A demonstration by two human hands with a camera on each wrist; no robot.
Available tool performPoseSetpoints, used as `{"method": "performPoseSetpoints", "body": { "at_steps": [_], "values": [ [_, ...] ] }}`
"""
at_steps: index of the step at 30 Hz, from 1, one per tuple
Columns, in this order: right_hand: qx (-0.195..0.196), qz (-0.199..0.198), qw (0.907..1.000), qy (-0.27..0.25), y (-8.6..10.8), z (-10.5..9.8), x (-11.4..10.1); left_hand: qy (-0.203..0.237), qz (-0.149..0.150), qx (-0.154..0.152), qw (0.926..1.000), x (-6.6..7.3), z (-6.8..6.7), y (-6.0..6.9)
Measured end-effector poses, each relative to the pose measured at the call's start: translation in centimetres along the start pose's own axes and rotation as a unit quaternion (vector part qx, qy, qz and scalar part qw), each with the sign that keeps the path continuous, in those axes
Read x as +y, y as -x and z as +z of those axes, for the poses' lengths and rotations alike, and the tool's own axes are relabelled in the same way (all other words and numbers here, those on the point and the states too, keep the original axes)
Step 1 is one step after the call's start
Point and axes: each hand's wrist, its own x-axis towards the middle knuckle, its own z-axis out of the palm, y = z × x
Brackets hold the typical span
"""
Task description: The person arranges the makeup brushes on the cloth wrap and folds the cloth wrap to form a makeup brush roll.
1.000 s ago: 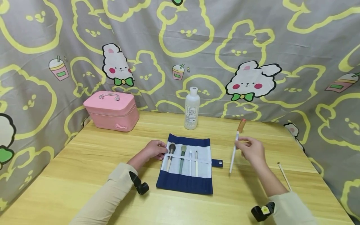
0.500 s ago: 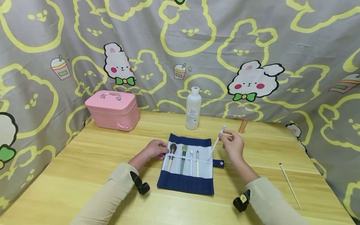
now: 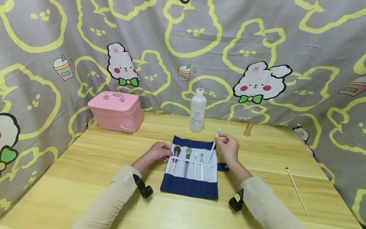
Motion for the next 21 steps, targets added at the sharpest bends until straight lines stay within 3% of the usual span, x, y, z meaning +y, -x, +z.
{"method": "performPoseSetpoints", "body": {
  "at_steps": [7,12,21],
  "values": [
    [-0.054,0.011,0.9973,0.048,0.0,0.4,0.5,-0.001,-0.001,0.002,1.0000,0.1,0.1,0.0],
    [-0.098,0.027,0.9891,0.106,0.3,0.7,1.0,0.001,0.001,0.001,1.0000,0.0,0.1,0.0],
    [-0.163,-0.044,0.9631,0.209,1.2,0.9,0.6,-0.004,0.000,0.006,1.0000,0.1,0.0,0.0]
  ]
}}
